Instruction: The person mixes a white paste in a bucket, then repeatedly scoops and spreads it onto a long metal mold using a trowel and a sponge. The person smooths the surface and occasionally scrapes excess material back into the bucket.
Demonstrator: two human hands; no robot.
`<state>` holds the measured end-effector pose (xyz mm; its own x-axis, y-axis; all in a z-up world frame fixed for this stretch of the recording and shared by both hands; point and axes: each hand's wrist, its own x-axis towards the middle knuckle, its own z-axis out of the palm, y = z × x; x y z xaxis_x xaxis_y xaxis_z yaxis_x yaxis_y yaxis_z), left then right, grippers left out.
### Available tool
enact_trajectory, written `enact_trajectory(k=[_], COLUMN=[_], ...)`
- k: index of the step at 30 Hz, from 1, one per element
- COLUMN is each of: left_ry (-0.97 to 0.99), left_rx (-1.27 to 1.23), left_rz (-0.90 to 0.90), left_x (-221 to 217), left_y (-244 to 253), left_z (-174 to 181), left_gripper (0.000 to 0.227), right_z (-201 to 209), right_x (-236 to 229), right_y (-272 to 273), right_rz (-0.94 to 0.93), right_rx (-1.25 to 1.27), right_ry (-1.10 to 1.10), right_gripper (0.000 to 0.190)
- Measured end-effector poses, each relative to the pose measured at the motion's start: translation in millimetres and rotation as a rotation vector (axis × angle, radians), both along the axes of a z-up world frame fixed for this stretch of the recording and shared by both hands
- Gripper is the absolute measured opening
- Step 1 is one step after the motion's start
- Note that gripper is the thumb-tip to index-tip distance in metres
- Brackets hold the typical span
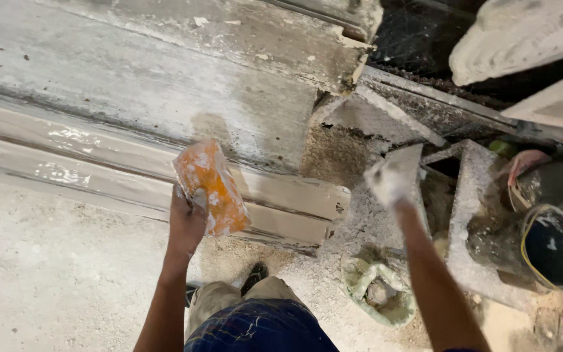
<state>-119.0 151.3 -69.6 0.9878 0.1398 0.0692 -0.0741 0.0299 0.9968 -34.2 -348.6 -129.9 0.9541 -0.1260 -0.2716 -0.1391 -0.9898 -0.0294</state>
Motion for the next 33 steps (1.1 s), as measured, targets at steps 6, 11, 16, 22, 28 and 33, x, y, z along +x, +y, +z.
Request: enact_trajectory(k=[6, 11, 16, 22, 28, 33], left_ry=[0.018, 0.071, 0.186, 0.159, 0.195, 0.066], left_rx=[0.065, 0.008, 0.017, 0.010, 0.011, 0.118], left_rz=[0.030, 0.014, 0.035, 0.064, 0.231, 0.381], left_x=[-11.1, -19.8, -22.0, -25.9, -37.4, -60.4], left_y=[11.6, 19.3, 21.0, 35.9, 69.8, 118.6], left_z=[-4.0, -4.1, -3.5, -10.6, -25.6, -35.4], left_gripper=[0.041, 0.045, 0.049, 0.044, 0.043, 0.050], right_z=[-68.7, -96.6, -88.1, -81.6, -46.4, -25.2], right_x=[-58.2, -67.7, -91.4, -127.4, -128.8, -76.4], right_y=[43.7, 22.4, 21.8, 21.9, 20.5, 88.5], right_rz=[-0.242, -0.202, -0.535, -0.266, -0.325, -0.210], right_rx=[0.401, 0.543, 0.687, 0.637, 0.647, 0.737], right_ry=[0.026, -0.141, -0.174, -0.259, -0.356, -0.396], right_gripper=[0.032, 0.029, 0.034, 0.038, 0.037, 0.038])
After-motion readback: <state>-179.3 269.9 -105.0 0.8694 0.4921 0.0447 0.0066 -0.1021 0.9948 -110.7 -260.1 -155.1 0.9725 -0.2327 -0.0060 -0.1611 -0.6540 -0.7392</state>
